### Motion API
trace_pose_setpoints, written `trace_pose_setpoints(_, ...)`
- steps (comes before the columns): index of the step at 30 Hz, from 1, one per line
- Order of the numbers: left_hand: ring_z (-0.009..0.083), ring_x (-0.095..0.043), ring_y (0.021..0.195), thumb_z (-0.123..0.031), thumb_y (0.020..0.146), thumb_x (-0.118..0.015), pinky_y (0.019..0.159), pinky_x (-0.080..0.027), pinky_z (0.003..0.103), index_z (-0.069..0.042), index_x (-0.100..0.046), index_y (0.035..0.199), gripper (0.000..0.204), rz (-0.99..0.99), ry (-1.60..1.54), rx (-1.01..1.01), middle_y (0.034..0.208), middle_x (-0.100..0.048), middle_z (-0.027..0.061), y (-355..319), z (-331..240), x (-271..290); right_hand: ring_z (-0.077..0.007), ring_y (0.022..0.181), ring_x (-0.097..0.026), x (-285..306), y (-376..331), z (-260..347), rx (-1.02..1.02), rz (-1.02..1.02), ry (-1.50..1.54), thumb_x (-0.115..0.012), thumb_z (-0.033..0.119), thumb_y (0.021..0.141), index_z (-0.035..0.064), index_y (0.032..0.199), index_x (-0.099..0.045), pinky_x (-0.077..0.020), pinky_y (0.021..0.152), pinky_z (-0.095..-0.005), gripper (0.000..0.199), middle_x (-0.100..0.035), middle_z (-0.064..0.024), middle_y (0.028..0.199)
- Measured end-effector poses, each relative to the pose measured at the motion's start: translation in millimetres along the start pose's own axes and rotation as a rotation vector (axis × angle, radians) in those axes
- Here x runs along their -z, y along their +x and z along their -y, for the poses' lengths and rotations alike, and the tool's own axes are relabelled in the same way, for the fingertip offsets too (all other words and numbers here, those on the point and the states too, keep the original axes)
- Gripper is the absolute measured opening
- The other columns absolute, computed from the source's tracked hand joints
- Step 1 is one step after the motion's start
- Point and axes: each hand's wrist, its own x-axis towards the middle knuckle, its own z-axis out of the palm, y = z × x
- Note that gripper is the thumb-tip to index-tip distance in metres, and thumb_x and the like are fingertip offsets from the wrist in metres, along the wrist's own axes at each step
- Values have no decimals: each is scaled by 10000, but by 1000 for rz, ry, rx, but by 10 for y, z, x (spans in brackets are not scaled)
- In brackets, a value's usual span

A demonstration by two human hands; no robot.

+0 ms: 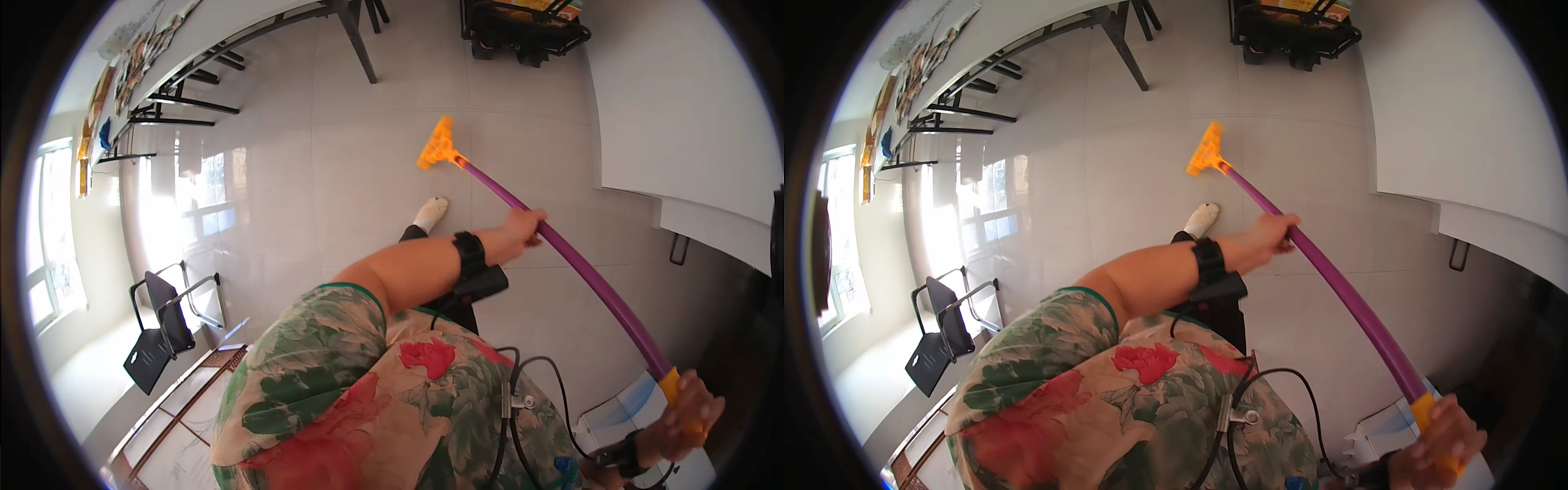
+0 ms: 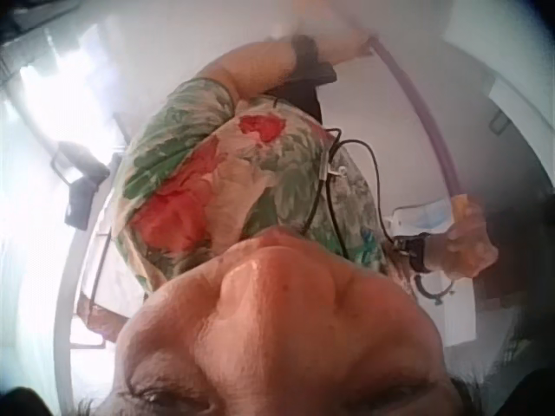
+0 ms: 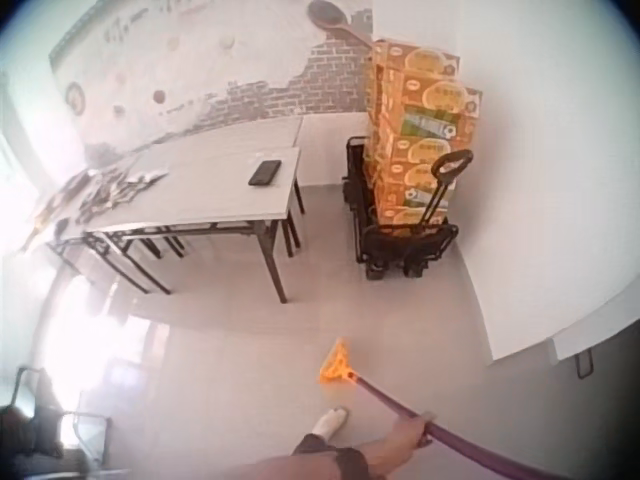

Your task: The person mops the tiled floor of an office and a restroom using a sponge mop, then cleans the mop head in a sink.

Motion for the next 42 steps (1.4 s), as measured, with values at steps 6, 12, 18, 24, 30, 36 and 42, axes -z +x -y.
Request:
trace_pose_setpoints(6,148,-447,475,-140,742,-586,516,-486,313,-51,-479,684,150,-287,-25,-150,602,-469,41,346,-1147,1187,-105,529,-482,-838,1040,-847,33,170,248,-564,369,836,114,866,-533,-382,774,-348,259,-451,39,528)
trace_pose_setpoints(12,130,-394,444,-119,723,-560,537,-482,314,-58,-459,642,142,-415,-58,-180,552,-425,30,575,-2002,1959,-124,553,-477,-1632,1861,-1271,50,257,326,-553,364,846,59,748,-562,-407,758,-381,321,-444,15,540)
trace_pose_setpoints(18,132,-384,447,-96,706,-542,527,-502,316,-57,-453,639,118,-364,-14,-61,555,-390,29,897,-2249,1941,-125,546,-457,-1655,2174,-1352,3,214,310,-528,373,860,60,705,-551,-405,742,-368,350,-430,9,542)
trace_pose_setpoints(24,101,-349,428,-105,727,-523,576,-505,309,-82,-424,660,121,-282,94,14,555,-345,3,1103,-2093,1368,-114,542,-459,-1211,2115,-1360,-25,116,289,-499,336,880,96,713,-522,-383,768,-354,294,-458,13,580)
trace_pose_setpoints(30,103,-343,433,-114,728,-507,565,-497,313,-77,-420,659,117,-151,338,6,561,-354,5,1402,-2066,835,-115,573,-472,-836,1891,-1389,-21,-4,254,-488,297,887,99,741,-516,-367,791,-350,248,-458,8,596)
trace_pose_setpoints(36,116,-381,450,-174,721,-520,541,-501,325,-40,-481,696,142,-21,604,64,552,-398,26,1670,-1805,92,-120,599,-448,-436,1336,-1386,-52,-241,193,-476,260,890,94,742,-505,-347,828,-367,225,-439,5,593)
trace_pose_setpoints(42,145,-450,451,-232,724,-535,524,-512,355,-7,-525,767,229,170,814,261,610,-519,82,1391,-851,-724,-117,605,-417,46,547,-800,-158,-464,126,-464,240,893,94,731,-487,-336,858,-349,219,-385,4,542)
